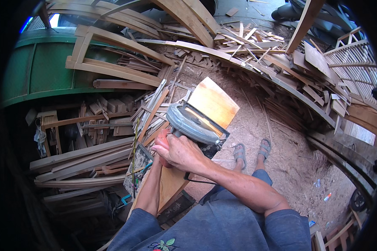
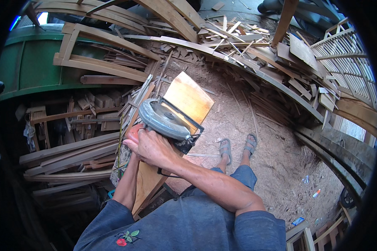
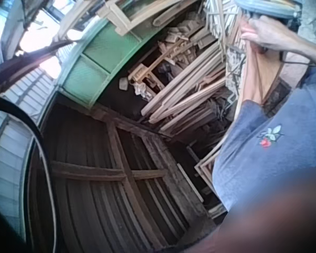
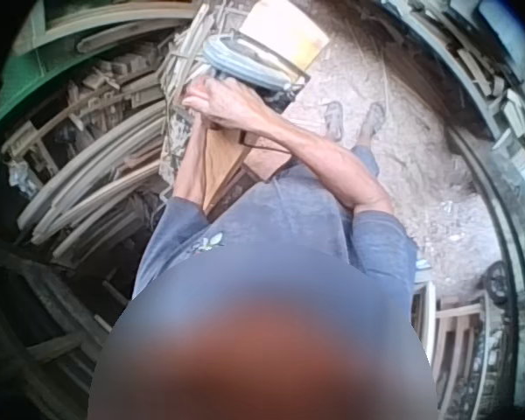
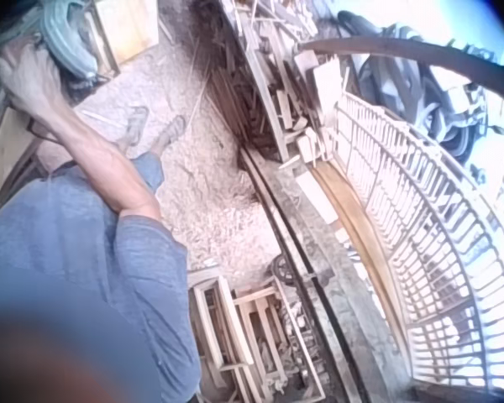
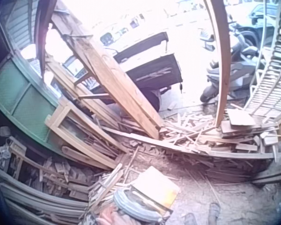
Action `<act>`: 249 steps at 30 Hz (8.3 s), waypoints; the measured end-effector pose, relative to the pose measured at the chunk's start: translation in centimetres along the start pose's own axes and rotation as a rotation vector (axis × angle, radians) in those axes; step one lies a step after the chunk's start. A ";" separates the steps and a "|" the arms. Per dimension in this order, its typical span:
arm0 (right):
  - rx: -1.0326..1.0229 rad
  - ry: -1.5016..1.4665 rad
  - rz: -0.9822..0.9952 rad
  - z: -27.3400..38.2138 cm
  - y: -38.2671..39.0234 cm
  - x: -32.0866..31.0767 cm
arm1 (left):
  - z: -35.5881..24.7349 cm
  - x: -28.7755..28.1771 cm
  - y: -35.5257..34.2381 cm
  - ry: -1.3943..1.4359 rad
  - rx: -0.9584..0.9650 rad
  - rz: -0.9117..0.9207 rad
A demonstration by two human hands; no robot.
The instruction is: The person uses a circular saw to cut a long wooden plank into smaller pieces. They measure and mark the wood with a tape measure and pencil, then make several cuts along the marked lines. The cut pieces are set aside on the workbench.
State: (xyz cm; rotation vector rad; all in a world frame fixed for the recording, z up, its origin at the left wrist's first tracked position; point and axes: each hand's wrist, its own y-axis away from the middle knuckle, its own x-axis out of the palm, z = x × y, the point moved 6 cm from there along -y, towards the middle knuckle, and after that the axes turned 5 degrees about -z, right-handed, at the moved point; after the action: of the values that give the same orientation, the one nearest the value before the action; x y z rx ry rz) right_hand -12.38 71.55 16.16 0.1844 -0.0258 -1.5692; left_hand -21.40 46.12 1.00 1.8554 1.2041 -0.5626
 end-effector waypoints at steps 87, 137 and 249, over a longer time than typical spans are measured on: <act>0.491 -0.258 -0.784 -17.0 36.3 -22.6 | -2.7 9.1 19.9 -0.377 0.102 -0.444; 0.514 -0.302 -1.439 -12.7 55.2 -4.3 | 3.3 0.6 10.7 -0.276 0.359 -0.335; 0.068 -0.555 -1.084 -41.6 23.4 -31.6 | -12.7 8.7 1.8 -0.482 0.264 -0.556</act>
State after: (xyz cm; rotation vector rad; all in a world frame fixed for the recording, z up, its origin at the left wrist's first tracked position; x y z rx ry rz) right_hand 16.23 106.97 -18.54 -0.2433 -0.4809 -2.6598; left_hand -16.80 60.88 2.43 1.4411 1.3442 -1.4444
